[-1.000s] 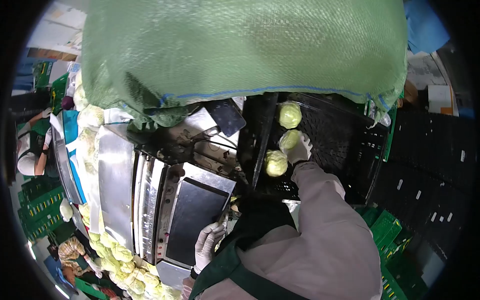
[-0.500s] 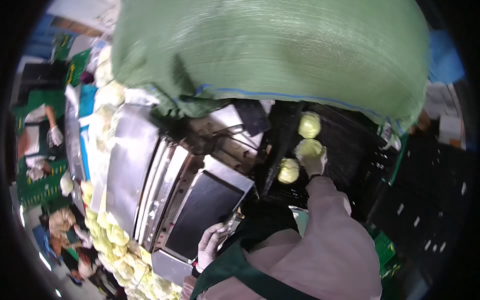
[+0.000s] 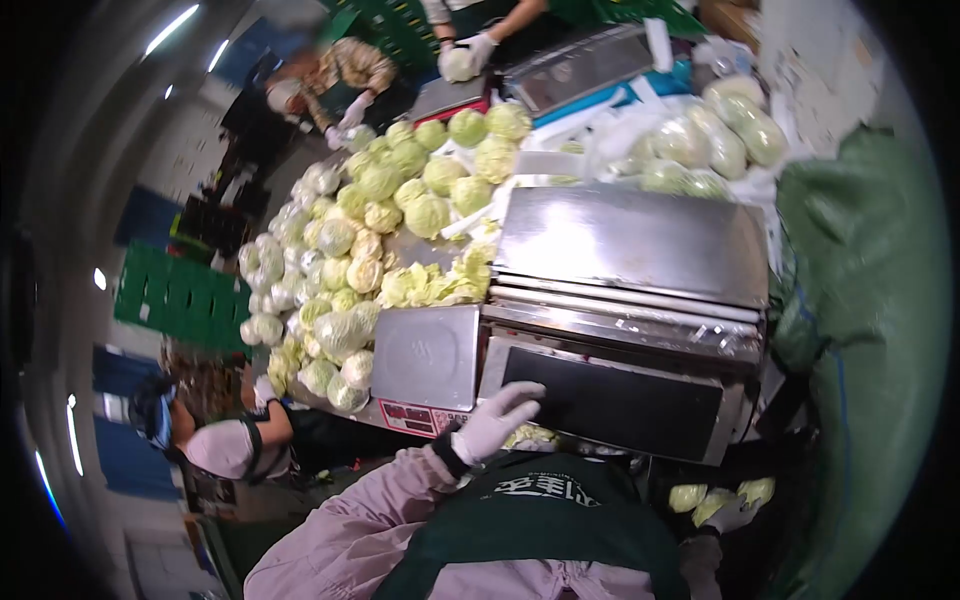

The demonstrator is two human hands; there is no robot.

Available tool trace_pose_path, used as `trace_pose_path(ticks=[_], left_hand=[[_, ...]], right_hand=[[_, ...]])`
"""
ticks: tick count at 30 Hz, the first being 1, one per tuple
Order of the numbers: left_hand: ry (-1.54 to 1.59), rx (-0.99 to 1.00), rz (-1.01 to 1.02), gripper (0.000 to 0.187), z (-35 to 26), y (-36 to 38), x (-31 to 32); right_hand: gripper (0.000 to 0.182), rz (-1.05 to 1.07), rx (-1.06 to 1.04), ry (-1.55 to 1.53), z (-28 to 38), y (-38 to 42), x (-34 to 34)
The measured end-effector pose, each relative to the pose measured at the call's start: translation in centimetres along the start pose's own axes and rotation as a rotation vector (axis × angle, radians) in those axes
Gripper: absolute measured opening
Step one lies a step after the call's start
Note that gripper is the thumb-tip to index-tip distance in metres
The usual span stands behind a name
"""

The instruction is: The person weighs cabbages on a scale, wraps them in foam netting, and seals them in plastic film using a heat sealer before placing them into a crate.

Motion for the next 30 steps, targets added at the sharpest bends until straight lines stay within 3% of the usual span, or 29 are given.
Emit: trace_pose_path(ticks=[2,3,4,6,7,8,10,11,12,13,14,16,19,22,23,25,26,27,30], left_hand=[[0.244,0.010,-0.165,0.025,-3.1,0.5,-4.8],[0.298,0.120,-0.230,0.026,-7.2,1.4,-6.9],[0.351,0.225,-0.296,0.028,-11.5,2.8,-9.1],[0.139,0.760,-0.233,0.037,-17.1,5.5,-14.7],[0.043,0.928,-0.145,0.034,-19.1,7.2,-17.3],[0.084,0.933,-0.150,0.034,-18.9,7.7,-18.7],[0.848,1.280,0.070,0.024,-19.0,7.9,-21.1],[0.653,1.324,-0.071,0.019,-20.2,9.4,-22.7],[0.442,1.355,-0.215,0.037,-21.0,11.5,-24.0],[0.459,1.357,-0.351,0.035,-20.1,12.5,-24.6],[0.431,1.336,-0.140,0.032,-19.2,13.0,-27.9],[0.402,1.533,-0.180,0.033,-17.8,12.0,-29.6],[0.302,1.409,-0.130,0.037,-15.4,9.2,-33.9],[0.352,1.086,-0.969,0.025,-10.9,-2.4,-35.7],[0.385,0.717,-0.950,0.027,-9.7,-6.5,-36.5],[0.401,0.502,-0.848,0.032,-4.2,-17.4,-38.1],[0.330,0.493,-0.817,0.042,0.5,-23.8,-38.1],[0.295,0.355,-0.808,0.055,2.5,-28.6,-36.9],[-0.191,0.115,-0.903,0.100,10.2,-40.3,-32.8]], right_hand=[[0.042,-0.013,-0.071,-0.296,4.6,0.2,0.3],[0.040,0.027,0.022,-0.397,10.4,2.0,-0.5],[0.039,0.059,-0.176,-0.401,12.5,2.1,-0.2],[0.037,0.107,-0.356,-0.515,19.9,4.6,-0.1],[0.038,0.170,-0.396,-0.568,23.5,6.4,0.0],[0.038,0.225,-0.437,-0.620,26.7,8.1,-0.1],[0.039,0.282,-0.512,-0.691,31.6,11.6,0.4],[0.040,0.332,-0.522,-0.744,33.5,13.5,0.2],[0.041,0.392,-0.524,-0.803,35.0,15.8,0.0],[0.042,0.430,-0.550,-0.763,36.2,17.7,-0.3],[0.042,0.457,-0.555,-0.734,37.2,19.7,-0.5],[0.042,0.542,-0.597,-0.744,38.5,23.0,-0.6],[0.041,0.644,-0.605,-0.783,40.5,27.4,-0.3],[0.040,0.691,-0.624,-0.742,43.3,30.9,-1.1],[0.040,0.684,-0.628,-0.734,43.9,31.8,-1.2],[0.039,0.668,-0.634,-0.730,44.7,33.0,-1.1],[0.038,0.660,-0.637,-0.736,44.9,33.4,-1.0],[0.037,0.661,-0.618,-0.725,45.2,33.7,-0.9],[0.033,0.670,-0.537,-0.664,46.3,34.3,-0.9]])
Point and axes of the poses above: each hand's wrist, its own y-axis away from the middle knuckle, its own x-axis out of the palm, z = x × y, the point moved 1 cm from there along -y, towards the middle knuckle, and after that the axes turned 15 degrees about -z, right-handed, at the moved point
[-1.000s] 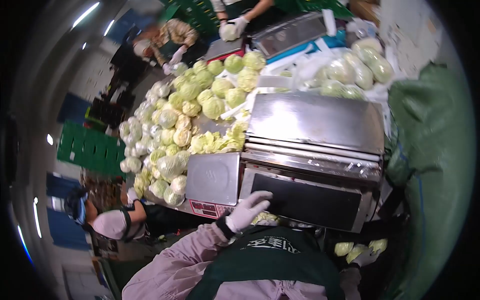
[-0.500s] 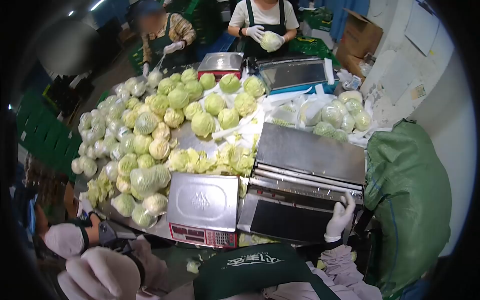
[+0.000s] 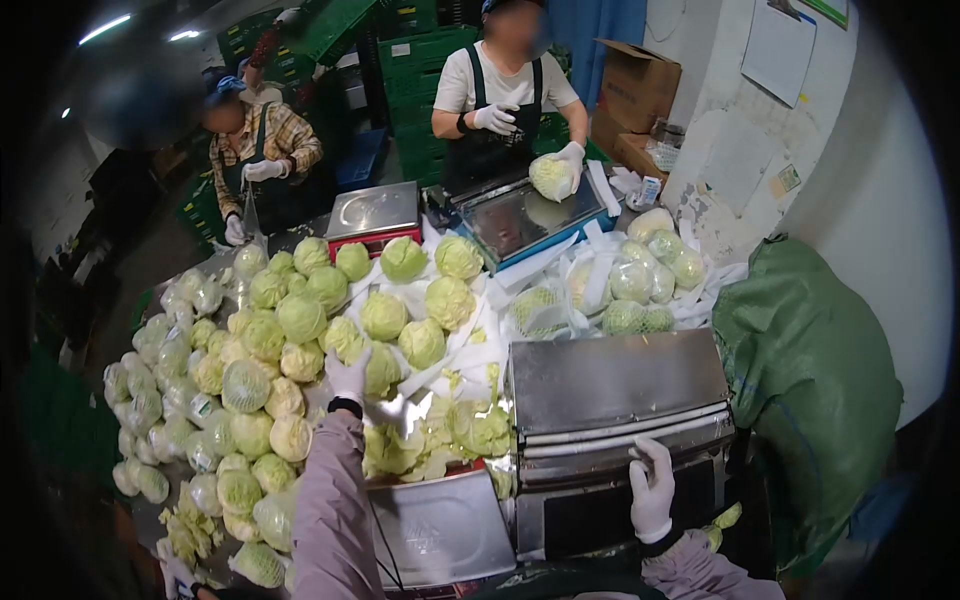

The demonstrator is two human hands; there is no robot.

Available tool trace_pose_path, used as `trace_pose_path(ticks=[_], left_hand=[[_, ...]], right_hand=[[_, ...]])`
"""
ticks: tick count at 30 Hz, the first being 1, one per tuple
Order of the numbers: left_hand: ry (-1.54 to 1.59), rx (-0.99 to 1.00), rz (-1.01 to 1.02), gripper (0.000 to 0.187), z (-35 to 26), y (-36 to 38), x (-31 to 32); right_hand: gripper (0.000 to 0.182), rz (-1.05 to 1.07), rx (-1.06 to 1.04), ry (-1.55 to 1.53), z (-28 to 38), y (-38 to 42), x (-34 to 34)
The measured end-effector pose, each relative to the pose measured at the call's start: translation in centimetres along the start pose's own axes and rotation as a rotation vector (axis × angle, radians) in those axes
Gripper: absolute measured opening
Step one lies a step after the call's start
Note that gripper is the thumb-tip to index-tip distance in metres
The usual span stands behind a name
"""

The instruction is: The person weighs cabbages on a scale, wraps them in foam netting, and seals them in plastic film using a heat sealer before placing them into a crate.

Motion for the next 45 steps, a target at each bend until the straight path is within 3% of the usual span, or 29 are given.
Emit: trace_pose_path(ticks=[3,5,8,10,13,15,16,18,20,21,23,25,26,28,29,33,35,45], left_hand=[[-0.227,-0.091,-0.010,0.110,0.1,0.1,5.3],[-0.392,-0.214,0.006,0.116,-1.6,0.1,5.1],[-0.438,-0.324,-0.065,0.116,0.8,-1.4,6.3],[-0.284,-0.279,0.047,0.112,1.6,-2.0,5.7],[-0.180,-0.222,-0.062,0.096,5.0,-2.3,5.1],[0.242,-0.345,0.099,0.069,10.7,-3.3,5.4],[0.294,-0.406,0.025,0.070,9.5,-1.7,3.9],[0.715,-0.499,0.093,0.051,3.7,2.0,-0.4],[0.887,-0.542,0.263,0.050,2.6,4.3,-3.4],[0.882,-0.550,0.241,0.050,1.6,5.9,-5.4],[1.168,-0.786,0.415,0.050,-1.1,9.9,-9.0],[1.234,-0.785,0.427,0.051,-2.6,13.5,-12.0],[1.299,-0.775,0.451,0.053,-3.2,15.4,-13.3],[1.359,-0.762,0.481,0.059,-4.5,18.7,-15.9],[1.416,-0.716,0.522,0.063,-5.4,20.1,-17.1],[1.469,-0.642,0.556,0.069,-6.1,24.4,-20.0],[1.467,-0.628,0.547,0.068,-6.6,25.9,-21.1],[1.460,-0.609,0.460,0.064,-6.5,29.6,-23.6]], right_hand=[[0.033,-0.007,0.039,0.043,-0.5,-1.2,0.6],[0.033,-0.018,0.094,0.052,-1.1,-2.1,1.1],[0.032,0.019,0.161,0.035,-2.9,-3.0,1.4],[0.030,0.045,0.189,-0.013,-3.9,-3.1,1.4],[0.028,0.060,0.168,0.012,-3.4,-3.4,1.8],[0.028,0.052,0.161,0.000,-2.7,-3.2,1.4],[0.029,0.041,0.159,0.005,-2.4,-3.0,1.1],[0.029,0.078,0.152,0.003,-2.1,-2.6,0.6],[0.030,0.132,0.158,-0.043,-1.9,-2.2,0.9],[0.030,0.173,0.161,-0.091,-1.5,-1.8,1.3],[0.030,0.312,0.188,-0.140,0.0,-0.8,2.8],[0.029,0.515,0.210,-0.143,1.3,0.5,4.7],[0.029,0.601,0.089,-0.141,2.2,1.2,6.0],[0.030,0.700,0.041,-0.273,4.1,3.2,7.8],[0.031,0.720,-0.113,-0.257,4.4,3.9,8.6],[0.034,0.780,-0.175,-0.322,8.4,6.4,9.3],[0.036,0.735,-0.374,-0.278,9.2,7.3,9.0],[0.028,0.957,-0.394,-0.272,9.2,8.7,7.2]])
Point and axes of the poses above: each hand's wrist, its own y-axis away from the middle knuckle, its own x-axis out of the palm, z = x × y, the point moved 1 cm from there along -y, towards the middle knuckle, and after that the axes turned 15 degrees about -z, right-handed, at the moved point
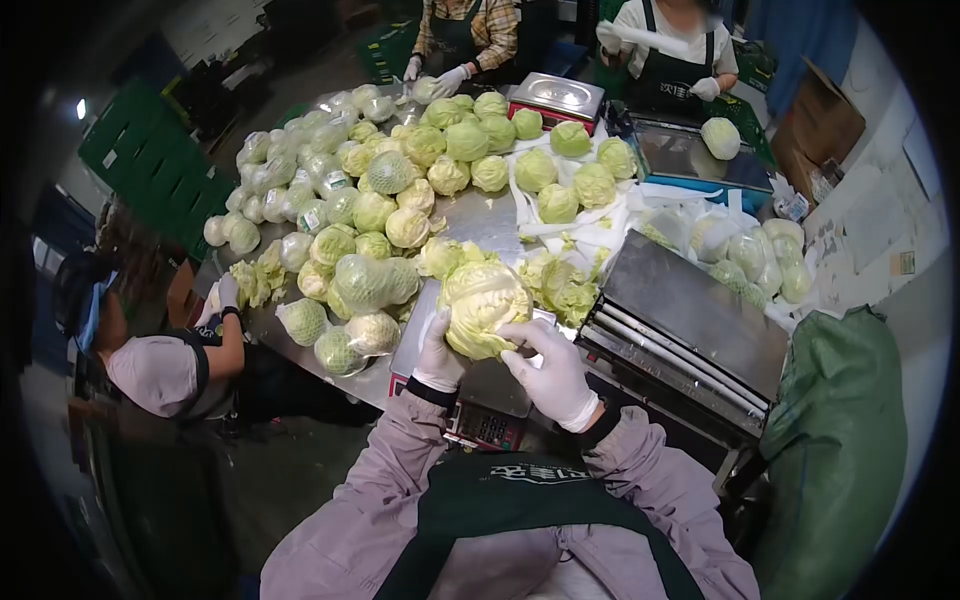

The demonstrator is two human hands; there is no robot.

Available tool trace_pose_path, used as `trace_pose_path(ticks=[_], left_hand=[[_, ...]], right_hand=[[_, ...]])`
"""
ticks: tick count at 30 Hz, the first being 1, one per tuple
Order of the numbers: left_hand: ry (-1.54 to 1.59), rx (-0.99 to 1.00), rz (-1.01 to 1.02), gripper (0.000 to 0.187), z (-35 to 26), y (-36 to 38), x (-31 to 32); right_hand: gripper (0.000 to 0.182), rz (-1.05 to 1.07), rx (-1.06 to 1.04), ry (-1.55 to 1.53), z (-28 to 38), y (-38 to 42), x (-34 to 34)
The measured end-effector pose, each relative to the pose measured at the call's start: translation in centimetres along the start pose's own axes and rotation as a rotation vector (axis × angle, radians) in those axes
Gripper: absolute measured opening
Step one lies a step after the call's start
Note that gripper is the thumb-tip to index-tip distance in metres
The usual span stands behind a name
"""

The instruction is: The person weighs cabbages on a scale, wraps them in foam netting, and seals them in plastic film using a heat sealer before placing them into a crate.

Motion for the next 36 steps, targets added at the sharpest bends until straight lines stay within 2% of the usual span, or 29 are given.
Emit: trace_pose_path(ticks=[2,4,7,9,11,13,15,16,17,19,20,21,23,25,26,27,29,30,31,33,34,35,36], left_hand=[[0.019,0.033,0.018,0.064,0.3,0.4,-0.1],[0.001,0.078,0.023,0.066,0.3,0.9,0.1],[-0.045,0.198,-0.013,0.072,-0.1,1.9,1.4],[-0.068,0.274,-0.058,0.077,-0.4,2.3,1.7],[-0.301,0.543,-0.103,0.086,-0.8,2.5,1.7],[-0.347,0.572,-0.135,0.089,-1.6,3.7,2.6],[-0.430,0.605,-0.117,0.090,-2.2,4.1,2.7],[-0.429,0.608,-0.119,0.090,-2.3,4.3,2.5],[-0.405,0.617,-0.117,0.091,-2.3,4.4,2.4],[-0.380,0.632,-0.121,0.092,-2.4,4.9,2.0],[-0.408,0.666,-0.122,0.092,-2.6,5.2,1.8],[-0.436,0.700,-0.125,0.093,-2.8,5.5,1.6],[-0.491,0.710,-0.145,0.098,-3.5,6.2,1.7],[-0.564,0.715,-0.105,0.098,-3.9,7.0,1.5],[-0.520,0.691,-0.104,0.098,-3.7,7.1,0.9],[-0.521,0.676,-0.111,0.098,-3.3,7.7,0.4],[-0.573,0.741,-0.046,0.099,-4.4,7.7,0.2],[-0.580,0.802,-0.028,0.102,-4.4,7.7,0.2],[-0.685,0.846,-0.032,0.104,-4.5,7.6,-0.9],[-0.742,0.878,-0.075,0.104,-4.6,8.1,-1.3],[-0.738,0.859,-0.076,0.104,-4.9,8.7,-1.1],[-0.967,1.013,-0.068,0.104,-5.8,9.2,-0.4],[-1.200,1.172,-0.053,0.104,-6.4,9.6,0.2]], right_hand=[[0.027,0.013,0.029,-0.033,0.3,0.4,0.0],[0.024,0.037,0.164,-0.096,0.7,0.7,-0.1],[0.021,-0.059,0.130,-0.138,-0.2,1.1,0.0],[0.025,-0.061,0.189,-0.156,-1.4,1.4,0.1],[0.031,-0.083,0.609,-0.455,-1.8,1.5,0.6],[0.035,-0.065,0.647,-0.458,-1.7,1.1,0.7],[0.032,0.048,0.844,-0.519,-2.0,0.6,0.4],[0.024,0.097,0.853,-0.550,-3.3,0.7,0.5],[0.024,0.101,0.852,-0.550,-4.8,0.7,0.7],[0.015,0.028,0.879,-0.774,-8.0,0.8,1.4],[0.011,-0.097,0.914,-0.828,-9.9,0.8,1.8],[0.015,-0.213,0.931,-0.698,-10.5,0.9,2.2],[0.023,-0.093,0.888,-0.372,-12.6,1.6,2.9],[0.030,0.282,1.063,-0.223,-13.7,2.5,3.3],[0.029,0.479,1.176,-0.213,-14.5,3.0,3.4],[0.032,0.531,1.261,-0.208,-15.8,3.7,3.9],[0.038,0.048,0.411,0.409,-21.6,3.9,5.5],[0.044,-0.179,0.074,0.597,-18.2,2.4,5.0],[0.046,-0.160,0.117,0.496,-17.5,1.3,4.7],[0.051,0.181,0.496,-0.016,-11.7,-1.1,3.9],[0.056,0.244,0.672,-0.311,-10.5,-1.2,4.0],[0.061,0.299,0.833,-0.615,-9.2,-1.3,4.2],[0.069,0.372,0.879,-0.614,-5.8,-1.5,4.0]])
Point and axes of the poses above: each hand's wrist, its own y-axis away from the middle knuckle, its own x-axis out of the palm, z = x × y, the point moved 1 cm from there along -y, towards the middle knuckle, and after that the axes turned 15 degrees about -z, right-handed, at the moved point
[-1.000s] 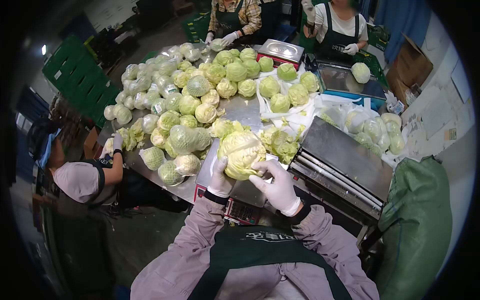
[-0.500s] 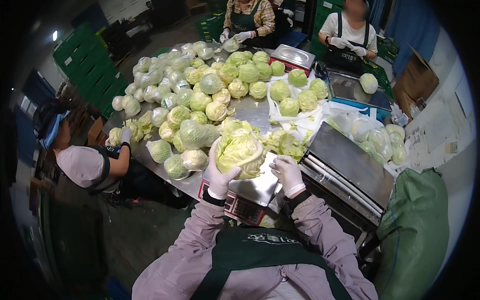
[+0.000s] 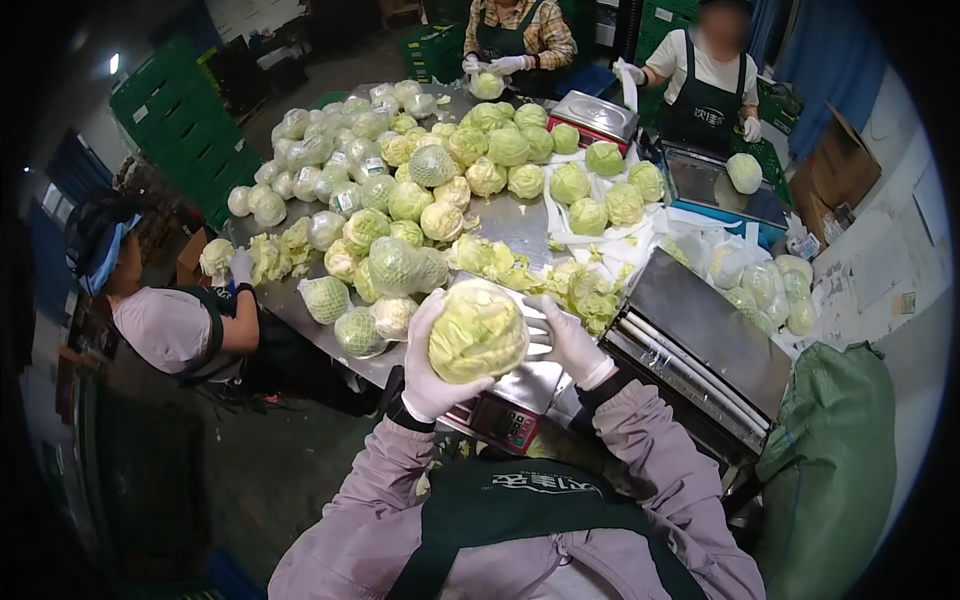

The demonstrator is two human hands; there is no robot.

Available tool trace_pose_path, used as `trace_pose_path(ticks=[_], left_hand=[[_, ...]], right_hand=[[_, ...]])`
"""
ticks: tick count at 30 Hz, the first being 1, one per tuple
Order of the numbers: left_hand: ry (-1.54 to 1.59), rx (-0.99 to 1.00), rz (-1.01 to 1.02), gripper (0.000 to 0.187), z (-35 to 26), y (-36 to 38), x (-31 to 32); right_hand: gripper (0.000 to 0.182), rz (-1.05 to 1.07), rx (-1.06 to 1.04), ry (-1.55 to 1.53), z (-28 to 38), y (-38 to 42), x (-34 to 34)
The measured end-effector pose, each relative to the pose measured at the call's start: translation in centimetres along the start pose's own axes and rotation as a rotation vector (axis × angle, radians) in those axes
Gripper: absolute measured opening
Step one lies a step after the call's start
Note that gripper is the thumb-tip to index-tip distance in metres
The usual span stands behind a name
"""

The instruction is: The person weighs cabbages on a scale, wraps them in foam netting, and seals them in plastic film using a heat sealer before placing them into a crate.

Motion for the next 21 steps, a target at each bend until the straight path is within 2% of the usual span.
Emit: trace_pose_path(ticks=[1,3,4,5,7,8,9,11,12,13,15,17,19,20,21], left_hand=[[0.006,0.013,-0.001,0.104,-0.3,-0.5,0.1],[-0.045,0.180,0.087,0.104,-1.1,-0.8,0.5],[-0.036,0.225,0.092,0.114,-1.0,-0.8,0.9],[-0.029,0.227,0.099,0.114,-1.2,-0.8,0.9],[0.098,-0.014,0.030,0.132,-1.9,-1.0,0.8],[0.163,-0.179,0.057,0.133,-1.7,-0.7,0.7],[0.164,-0.175,0.059,0.133,-1.5,0.2,0.8],[1.096,-1.162,-0.049,0.111,-0.4,2.5,1.3],[1.249,-1.231,0.123,0.093,-0.6,2.5,1.2],[1.245,-1.241,0.121,0.093,-0.1,3.1,1.6],[1.265,-1.310,0.029,0.090,0.9,4.3,2.9],[1.261,-1.286,0.039,0.094,1.0,4.4,3.0],[1.243,-1.203,0.068,0.093,1.6,4.3,2.9],[1.163,-1.133,0.084,0.088,2.8,4.2,2.6],[1.105,-1.017,0.133,0.081,3.1,2.9,2.8]], right_hand=[[0.067,0.057,0.025,-0.106,0.6,1.4,1.3],[0.064,0.196,-0.181,-0.161,0.6,2.5,3.3],[0.062,0.181,-0.181,-0.240,0.8,3.2,3.4],[0.062,0.173,-0.186,-0.245,0.3,3.4,3.2],[0.063,0.129,-0.214,-0.384,0.0,3.8,2.9],[0.073,0.106,-0.228,-0.413,-0.1,4.3,3.0],[0.073,0.106,-0.233,-0.415,-0.4,4.2,2.9],[0.085,0.033,-0.565,-0.245,-1.3,4.2,2.4],[0.099,-0.025,-0.597,-0.076,-0.8,5.4,2.6],[0.099,-0.029,-0.589,-0.080,-0.5,6.2,2.8],[0.106,0.000,-0.739,0.242,-0.1,7.1,3.1],[0.112,0.042,-0.708,0.207,-0.1,6.9,2.4],[0.112,-0.041,-0.665,0.129,-0.4,6.9,1.3],[0.109,-0.059,-0.599,0.075,-1.0,6.6,0.4],[0.093,-0.126,-0.620,0.082,-2.6,6.0,-0.8]])
Point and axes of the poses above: each hand's wrist, its own y-axis away from the middle knuckle, its own x-axis out of the palm, z = x × y, the point moved 1 cm from there along -y, towards the middle knuckle, and after that the axes turned 15 degrees about -z, right-handed, at the moved point
